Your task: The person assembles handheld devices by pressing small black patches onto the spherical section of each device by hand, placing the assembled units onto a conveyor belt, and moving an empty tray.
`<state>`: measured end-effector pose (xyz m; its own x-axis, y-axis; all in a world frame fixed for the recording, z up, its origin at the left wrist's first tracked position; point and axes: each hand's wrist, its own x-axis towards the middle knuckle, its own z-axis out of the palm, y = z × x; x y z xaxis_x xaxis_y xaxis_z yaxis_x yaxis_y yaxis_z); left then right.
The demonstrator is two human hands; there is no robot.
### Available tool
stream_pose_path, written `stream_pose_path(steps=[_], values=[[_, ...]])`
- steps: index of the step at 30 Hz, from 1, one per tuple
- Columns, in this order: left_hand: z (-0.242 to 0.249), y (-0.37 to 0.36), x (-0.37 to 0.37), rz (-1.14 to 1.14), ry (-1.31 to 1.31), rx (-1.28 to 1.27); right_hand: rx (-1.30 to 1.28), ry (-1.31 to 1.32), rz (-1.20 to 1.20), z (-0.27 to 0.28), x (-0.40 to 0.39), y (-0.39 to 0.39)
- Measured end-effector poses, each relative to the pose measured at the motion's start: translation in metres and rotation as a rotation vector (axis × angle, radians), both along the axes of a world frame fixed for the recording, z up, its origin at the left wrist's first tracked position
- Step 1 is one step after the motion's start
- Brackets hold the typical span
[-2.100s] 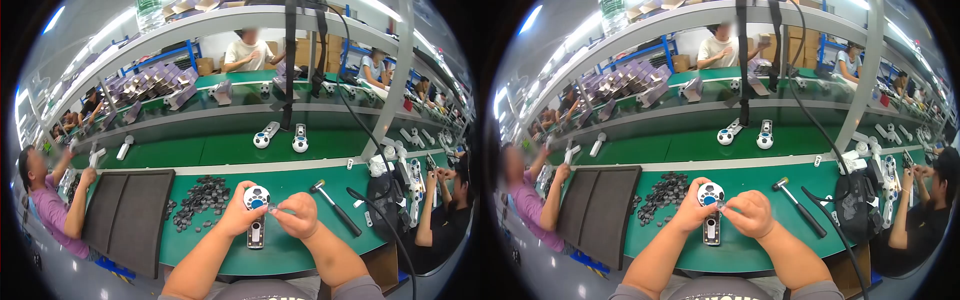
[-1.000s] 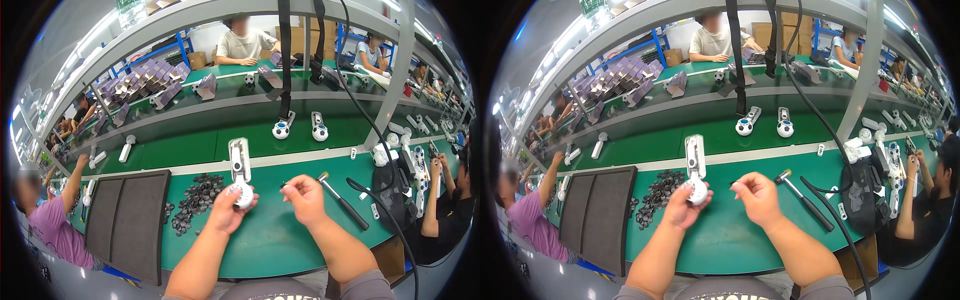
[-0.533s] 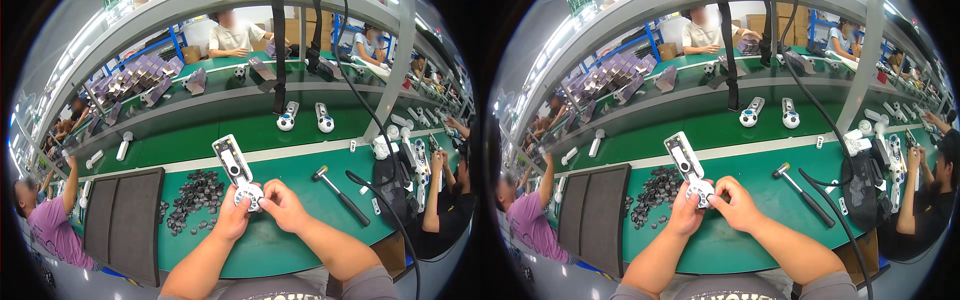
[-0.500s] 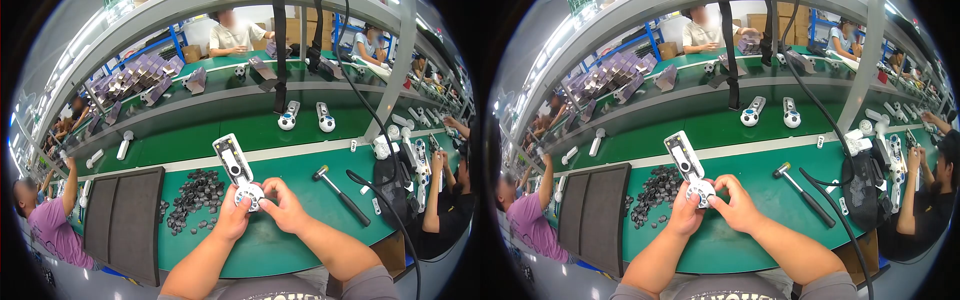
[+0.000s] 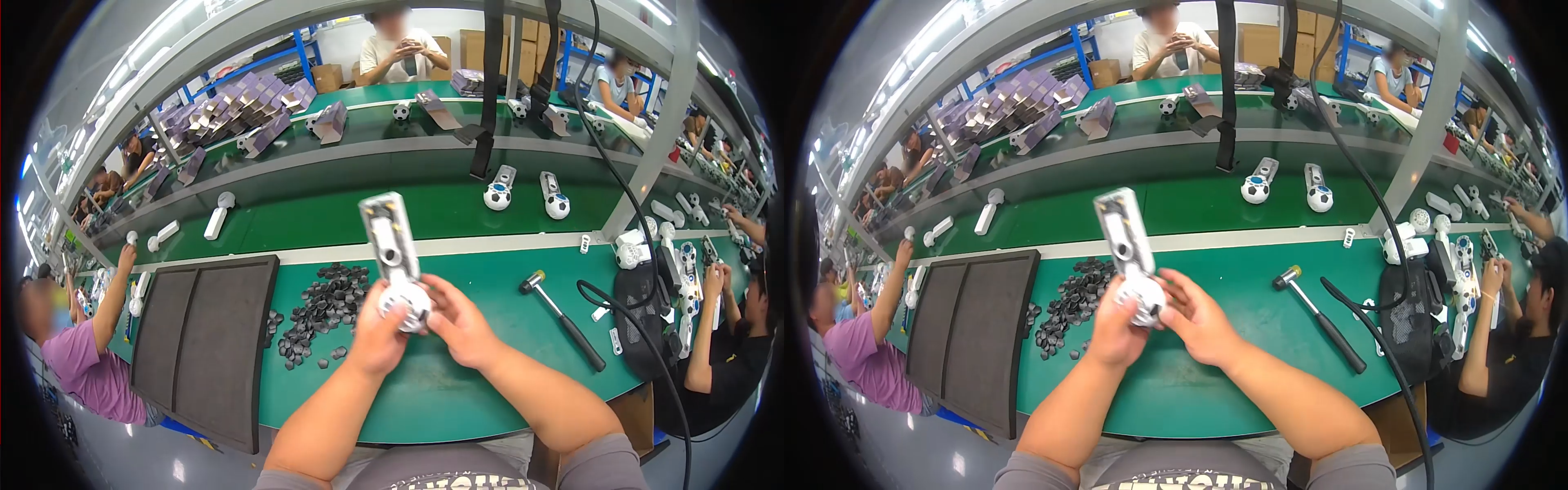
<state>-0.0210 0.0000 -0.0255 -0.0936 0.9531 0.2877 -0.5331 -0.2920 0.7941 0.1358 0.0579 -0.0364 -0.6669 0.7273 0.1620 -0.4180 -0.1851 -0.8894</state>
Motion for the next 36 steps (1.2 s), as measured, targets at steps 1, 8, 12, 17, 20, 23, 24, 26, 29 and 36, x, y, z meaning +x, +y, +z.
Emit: stream_pose_path(steps=[1, 8, 12, 17, 20, 23, 24, 26, 29, 36], values=[[0.009, 0.001, -0.010, 0.042, -0.100, 0.031, -0.069, -0.015, -0.085, 0.000, -0.006, -0.004], [0.001, 0.017, -0.064, 0.327, -0.453, -0.064, 0.982, -0.947, -0.140, 0.006, -0.035, -0.005], [-0.005, 0.018, -0.062, 0.274, -0.372, -0.089, 1.182, -1.011, -0.108, 0.003, -0.044, 0.002], [0.002, 0.012, -0.045, 0.150, -0.187, -0.099, 1.370, -0.943, -0.115, 0.008, -0.008, 0.005], [0.003, 0.009, -0.031, 0.034, -0.087, -0.156, 0.875, -0.862, -0.136, 0.037, 0.019, -0.003], [-0.004, 0.006, -0.021, -0.053, -0.001, -0.202, 0.566, -0.714, -0.164, 0.044, 0.033, 0.000], [-0.006, 0.005, -0.019, -0.079, 0.035, -0.215, 0.509, -0.614, -0.181, 0.045, 0.037, 0.001], [-0.009, 0.006, -0.017, -0.113, 0.081, -0.227, 0.450, -0.509, -0.209, 0.044, 0.040, 0.007], [-0.011, 0.004, -0.016, -0.176, 0.159, -0.207, 0.444, -0.471, -0.165, 0.037, 0.041, 0.015], [-0.009, 0.003, -0.015, -0.175, 0.234, -0.235, 0.378, -0.454, -0.115, 0.028, 0.042, 0.018]])
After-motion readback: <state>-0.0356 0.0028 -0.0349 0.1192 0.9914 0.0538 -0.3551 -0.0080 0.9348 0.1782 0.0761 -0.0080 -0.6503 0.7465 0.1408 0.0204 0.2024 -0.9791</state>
